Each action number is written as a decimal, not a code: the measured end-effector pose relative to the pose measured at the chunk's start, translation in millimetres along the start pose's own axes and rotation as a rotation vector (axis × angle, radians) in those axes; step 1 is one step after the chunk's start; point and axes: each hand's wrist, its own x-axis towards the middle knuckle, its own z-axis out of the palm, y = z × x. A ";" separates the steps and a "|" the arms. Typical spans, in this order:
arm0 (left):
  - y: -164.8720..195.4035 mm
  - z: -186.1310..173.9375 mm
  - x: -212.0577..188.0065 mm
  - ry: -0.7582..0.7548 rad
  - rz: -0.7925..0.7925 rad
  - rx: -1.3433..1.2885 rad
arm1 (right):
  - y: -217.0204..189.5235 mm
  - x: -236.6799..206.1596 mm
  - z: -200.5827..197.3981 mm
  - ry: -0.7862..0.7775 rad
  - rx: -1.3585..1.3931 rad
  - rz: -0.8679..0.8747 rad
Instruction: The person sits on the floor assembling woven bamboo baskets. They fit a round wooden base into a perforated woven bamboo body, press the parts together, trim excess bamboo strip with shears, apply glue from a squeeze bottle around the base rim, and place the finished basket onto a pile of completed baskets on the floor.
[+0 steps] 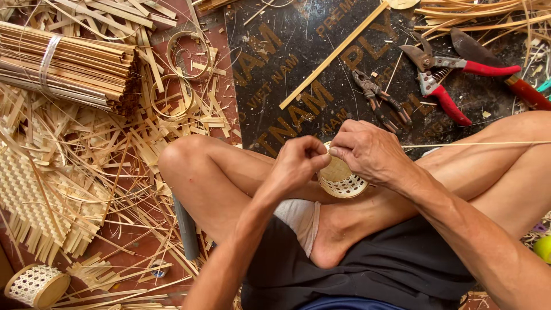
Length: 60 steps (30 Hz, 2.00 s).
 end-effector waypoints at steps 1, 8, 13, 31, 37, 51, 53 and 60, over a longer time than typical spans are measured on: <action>4.7 -3.9 6.2 -0.052 -0.035 -0.012 | -1.1 3.8 -2.9 -0.024 0.003 -0.005; -9.9 2.0 -8.5 0.039 -0.117 -0.314 | -0.2 47.1 -44.2 -0.384 -0.235 -0.118; -40.5 25.1 -27.1 0.154 -0.132 -0.571 | 3.3 35.7 -26.3 -0.277 -0.197 -0.094; 22.0 -12.2 8.6 -0.169 -0.078 -0.177 | -23.3 11.3 -20.3 0.047 -0.042 -0.128; -15.2 8.1 -20.5 0.081 -0.082 -0.407 | -13.9 46.4 -55.1 -0.305 -0.197 -0.207; -12.1 0.3 -18.5 0.013 -0.127 -0.304 | -4.7 -4.6 1.1 0.109 -0.074 -0.036; -1.4 -7.0 0.3 -0.043 -0.020 -0.065 | -4.9 -5.5 1.5 0.117 -0.054 -0.054; 2.0 5.5 -2.3 0.061 -0.008 -0.028 | -6.7 30.9 -33.6 -0.217 -0.162 -0.113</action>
